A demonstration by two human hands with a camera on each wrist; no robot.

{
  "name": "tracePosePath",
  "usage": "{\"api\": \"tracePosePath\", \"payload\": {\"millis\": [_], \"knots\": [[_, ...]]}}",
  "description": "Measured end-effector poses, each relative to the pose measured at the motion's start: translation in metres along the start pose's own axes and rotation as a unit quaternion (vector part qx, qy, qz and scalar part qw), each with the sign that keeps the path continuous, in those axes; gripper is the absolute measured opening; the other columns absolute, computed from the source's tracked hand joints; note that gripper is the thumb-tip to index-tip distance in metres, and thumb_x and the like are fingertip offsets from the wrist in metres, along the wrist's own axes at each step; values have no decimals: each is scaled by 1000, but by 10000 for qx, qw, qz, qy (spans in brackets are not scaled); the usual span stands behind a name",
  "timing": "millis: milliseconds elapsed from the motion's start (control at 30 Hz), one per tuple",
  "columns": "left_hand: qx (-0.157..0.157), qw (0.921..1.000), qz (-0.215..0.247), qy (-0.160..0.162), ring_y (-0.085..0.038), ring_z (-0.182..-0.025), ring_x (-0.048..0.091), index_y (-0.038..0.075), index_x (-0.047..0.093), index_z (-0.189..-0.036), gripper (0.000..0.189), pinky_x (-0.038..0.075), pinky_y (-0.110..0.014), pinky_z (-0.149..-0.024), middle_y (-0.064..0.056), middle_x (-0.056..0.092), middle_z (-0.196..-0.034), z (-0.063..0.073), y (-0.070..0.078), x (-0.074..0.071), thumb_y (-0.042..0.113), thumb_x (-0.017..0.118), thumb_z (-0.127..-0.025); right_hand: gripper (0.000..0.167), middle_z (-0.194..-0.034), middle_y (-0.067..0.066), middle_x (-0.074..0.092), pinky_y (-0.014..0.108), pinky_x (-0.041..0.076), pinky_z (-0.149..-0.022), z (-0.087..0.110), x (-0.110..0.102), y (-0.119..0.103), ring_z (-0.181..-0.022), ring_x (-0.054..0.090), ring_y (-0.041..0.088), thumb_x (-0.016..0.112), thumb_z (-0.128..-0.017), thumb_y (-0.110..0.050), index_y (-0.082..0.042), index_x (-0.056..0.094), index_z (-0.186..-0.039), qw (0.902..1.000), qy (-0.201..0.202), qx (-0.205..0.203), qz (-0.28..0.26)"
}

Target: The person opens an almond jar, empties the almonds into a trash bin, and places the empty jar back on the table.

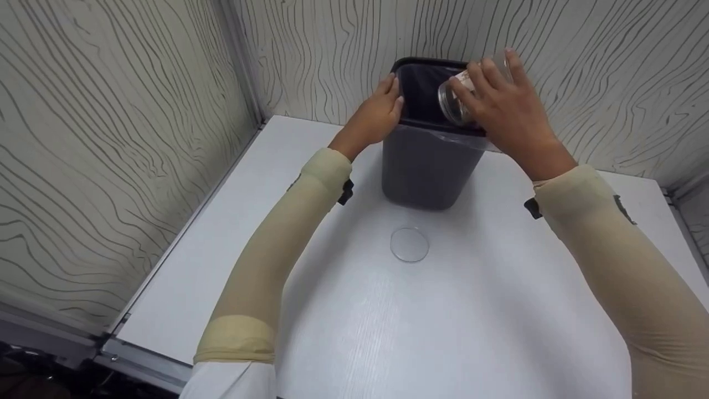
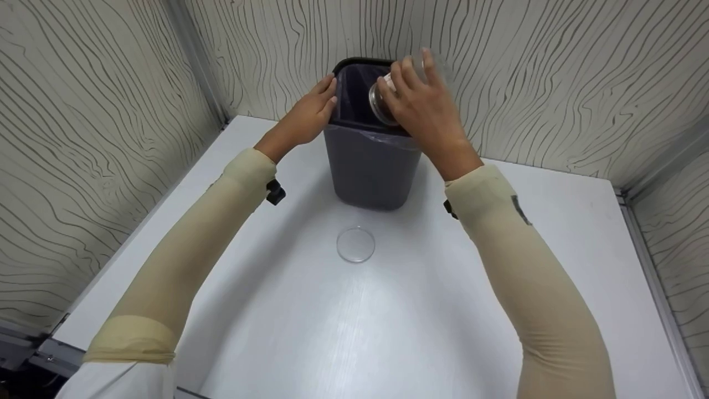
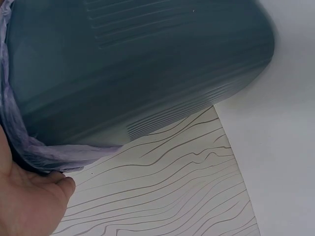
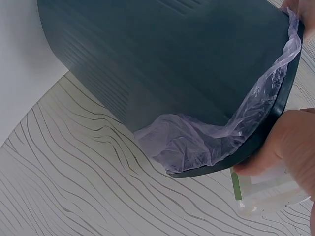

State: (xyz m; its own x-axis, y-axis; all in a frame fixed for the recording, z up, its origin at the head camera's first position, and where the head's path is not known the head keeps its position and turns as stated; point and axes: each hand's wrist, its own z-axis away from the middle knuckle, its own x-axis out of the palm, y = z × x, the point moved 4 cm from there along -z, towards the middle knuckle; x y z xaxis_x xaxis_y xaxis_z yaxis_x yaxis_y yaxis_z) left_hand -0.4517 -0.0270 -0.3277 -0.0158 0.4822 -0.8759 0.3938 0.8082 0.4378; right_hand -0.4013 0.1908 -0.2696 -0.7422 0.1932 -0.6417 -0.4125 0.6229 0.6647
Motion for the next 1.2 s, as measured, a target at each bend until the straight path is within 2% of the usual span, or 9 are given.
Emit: {"api": "tracePosePath", "payload": {"millis": [200, 433, 600, 767, 900, 1033, 1200], "knots": [[-10, 10000, -15, -22, -17, -156, 2, 3, 9, -162, 59, 8, -24, -122, -9, 1, -171, -2, -2, -1, 35, 20, -113, 103, -145, 26, 41, 58, 11, -122, -1, 0, 2, -136, 37, 42, 88, -68, 0, -10, 36, -155, 9999, -13, 147, -85], [9, 10000, -65, -25, -16, -156, 2, 3, 8, -162, 58, 10, -25, -122, -10, 2, -171, -2, -6, -2, 33, 20, -113, 91, -140, 27, 45, 62, 24, -116, 2, 4, 0, -131, 41, 44, 78, -72, 6, -9, 40, -153, 9974, 434, 437, -378], [22, 10000, -56, 11, -16, -156, 2, 2, 10, -161, 58, 9, -24, -122, -10, 3, -171, -2, -8, -2, 32, 21, -113, 93, -138, 27, 47, 63, 28, -112, 4, 6, 2, -128, 43, 46, 77, -66, 8, -9, 43, -151, 9925, 710, 708, -703], [31, 10000, -24, 54, -17, -156, 3, 1, 11, -161, 58, 10, -24, -122, -11, 4, -170, -2, -8, -2, 32, 22, -113, 100, -140, 28, 46, 63, 28, -112, 5, 6, 3, -128, 43, 47, 82, -61, 7, -8, 42, -152, 9882, 793, 964, -882], [68, 9999, -29, 102, -18, -156, 5, 0, 11, -161, 58, 11, -25, -123, -12, 5, -170, 0, -8, -4, 31, 23, -113, 99, -140, 28, 46, 63, 28, -112, 8, 5, 3, -128, 43, 46, 80, -65, 5, -10, 41, -154, 9829, 931, 1218, -1018], [102, 9999, 2, 95, -19, -156, 5, 1, 11, -161, 58, 11, -26, -123, -13, 5, -170, 0, -7, -5, 30, 23, -113, 89, -139, 27, 49, 63, 29, -112, 10, 4, 6, -127, 45, 46, 70, -71, 8, -11, 43, -154, 9746, 1216, 1473, -1172], [43, 10000, -35, 25, -17, -156, 4, 2, 9, -162, 59, 10, -26, -123, -10, 3, -171, 0, -6, -4, 34, 20, -113, 84, -139, 27, 49, 65, 31, -107, 12, 5, 8, -125, 46, 46, 61, -75, 7, -10, 42, -154, 9724, 1330, 1562, -1108]]}}
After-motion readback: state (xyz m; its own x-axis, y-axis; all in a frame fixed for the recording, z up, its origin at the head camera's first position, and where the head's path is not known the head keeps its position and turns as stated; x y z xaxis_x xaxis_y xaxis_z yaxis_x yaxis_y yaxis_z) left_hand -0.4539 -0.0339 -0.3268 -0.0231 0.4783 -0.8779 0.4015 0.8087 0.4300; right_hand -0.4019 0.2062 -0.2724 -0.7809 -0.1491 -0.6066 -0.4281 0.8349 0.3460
